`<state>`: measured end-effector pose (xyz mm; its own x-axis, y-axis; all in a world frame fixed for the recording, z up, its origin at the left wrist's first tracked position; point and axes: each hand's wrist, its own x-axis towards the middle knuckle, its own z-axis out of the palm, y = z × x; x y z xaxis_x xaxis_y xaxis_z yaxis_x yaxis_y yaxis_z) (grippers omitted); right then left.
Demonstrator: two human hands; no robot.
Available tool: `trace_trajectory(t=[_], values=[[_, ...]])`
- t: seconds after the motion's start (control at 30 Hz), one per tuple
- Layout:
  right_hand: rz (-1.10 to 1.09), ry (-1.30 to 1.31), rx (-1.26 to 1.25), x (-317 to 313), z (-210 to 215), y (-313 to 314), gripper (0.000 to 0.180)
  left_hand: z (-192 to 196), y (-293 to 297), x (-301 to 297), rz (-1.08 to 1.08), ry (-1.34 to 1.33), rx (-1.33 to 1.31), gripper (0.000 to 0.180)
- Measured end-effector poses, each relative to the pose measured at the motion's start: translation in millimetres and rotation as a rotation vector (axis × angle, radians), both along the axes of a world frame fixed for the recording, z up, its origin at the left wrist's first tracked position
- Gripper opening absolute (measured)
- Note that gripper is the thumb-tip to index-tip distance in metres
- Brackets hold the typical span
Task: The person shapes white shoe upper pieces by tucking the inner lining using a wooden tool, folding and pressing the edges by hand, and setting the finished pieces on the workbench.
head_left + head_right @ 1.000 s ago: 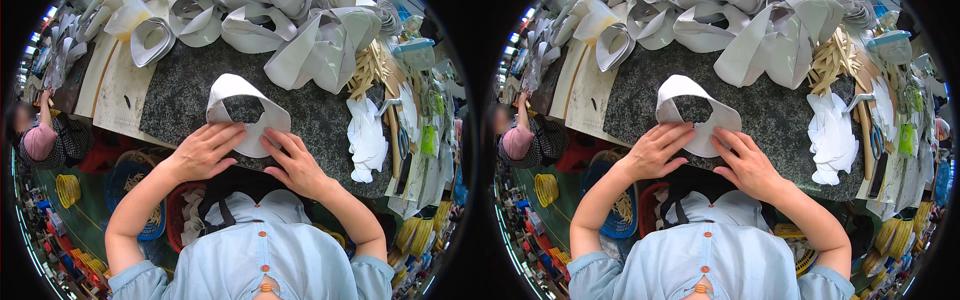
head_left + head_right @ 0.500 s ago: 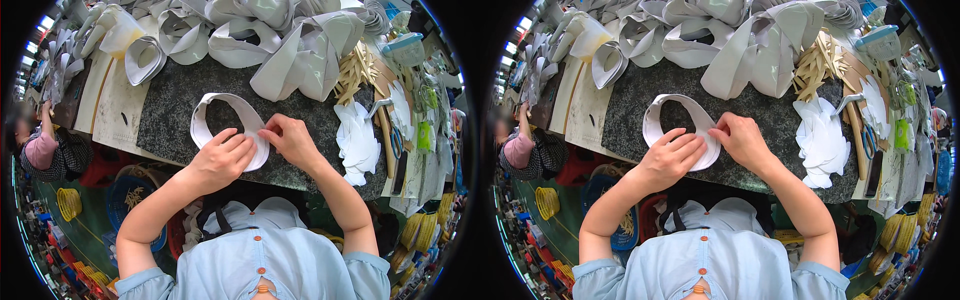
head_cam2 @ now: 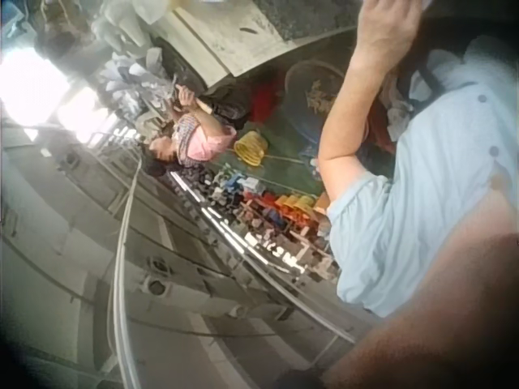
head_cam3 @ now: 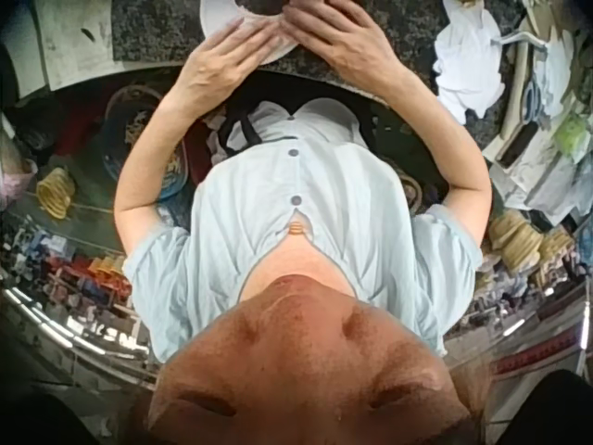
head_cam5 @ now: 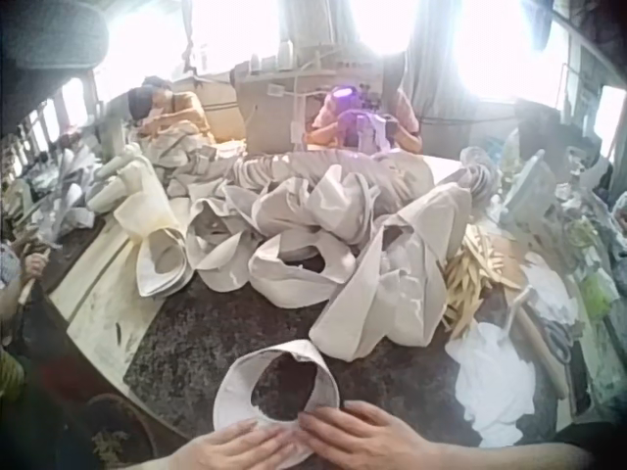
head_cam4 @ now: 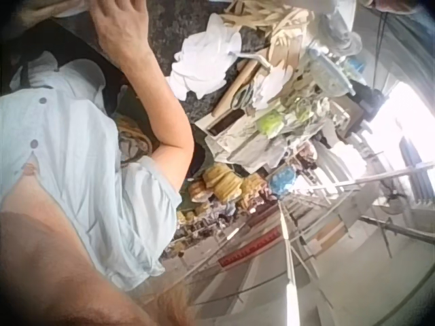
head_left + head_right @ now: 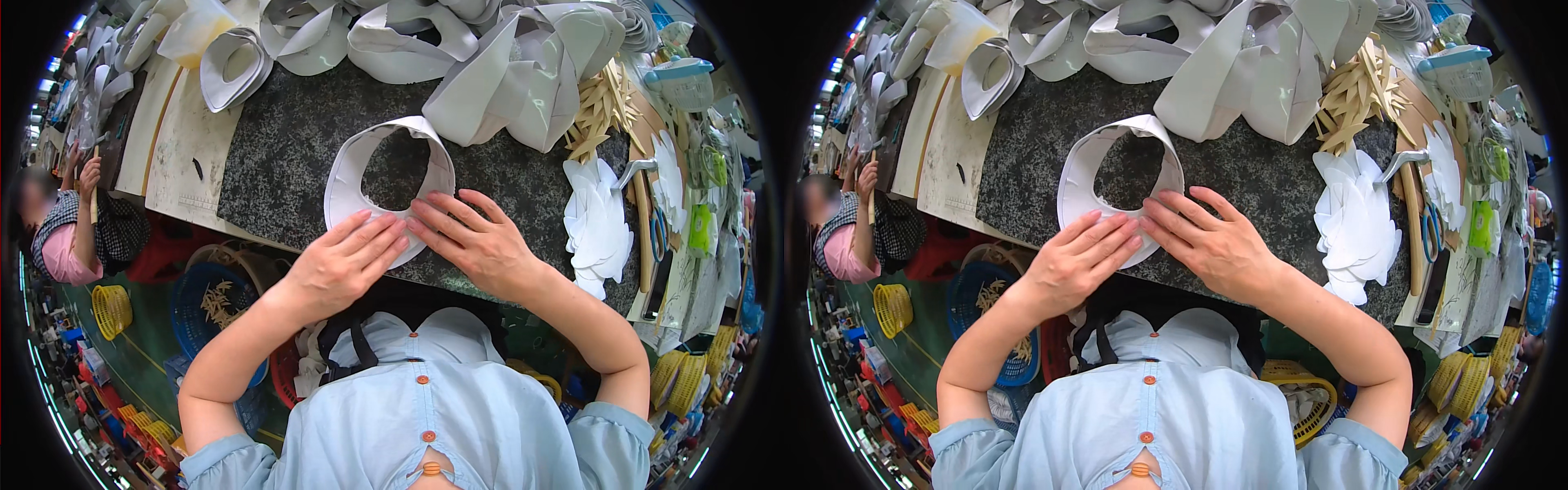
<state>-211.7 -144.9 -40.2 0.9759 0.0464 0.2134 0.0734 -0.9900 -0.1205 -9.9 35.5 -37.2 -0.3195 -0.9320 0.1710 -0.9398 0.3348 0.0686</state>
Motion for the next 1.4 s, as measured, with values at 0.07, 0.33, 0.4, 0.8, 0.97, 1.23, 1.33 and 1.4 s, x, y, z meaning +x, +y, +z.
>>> trace_trajectory(t=[0.07,0.33,0.4,0.8,0.97,1.23,1.33,1.4], values=[[-0.040,-0.009,-0.109,1.0,6.7,-6.1,0.051,7.4,-3.3,19.0,-0.038,-0.042,0.027,0.043],[0.034,-0.266,0.031,17.9,-1.4,-18.6,0.033,12.3,-31.2,-6.4,0.105,0.185,0.008,0.036],[0.035,-0.264,0.076,15.5,-0.8,-8.7,0.034,0.2,-37.4,-3.1,0.116,0.269,-0.074,0.032],[-0.018,-0.137,0.048,-19.1,-14.1,6.8,0.052,-7.6,-38.3,-19.8,0.052,0.028,-0.198,0.034],[-0.102,-0.050,0.017,-24.2,-12.2,16.5,0.054,-5.1,-41.1,-16.8,0.142,0.153,-0.161,0.026],[-0.167,-0.043,0.040,-20.1,-5.5,23.9,0.052,-5.3,-48.4,-17.0,0.341,0.386,-0.192,0.023],[-0.155,-0.070,0.196,-18.3,-6.6,18.4,0.051,3.5,-49.6,-20.3,0.283,0.409,-0.129,0.022],[-0.139,-0.071,0.148,-19.8,-9.1,14.2,0.053,4.4,-50.3,-25.1,0.196,0.297,-0.201,0.023]])
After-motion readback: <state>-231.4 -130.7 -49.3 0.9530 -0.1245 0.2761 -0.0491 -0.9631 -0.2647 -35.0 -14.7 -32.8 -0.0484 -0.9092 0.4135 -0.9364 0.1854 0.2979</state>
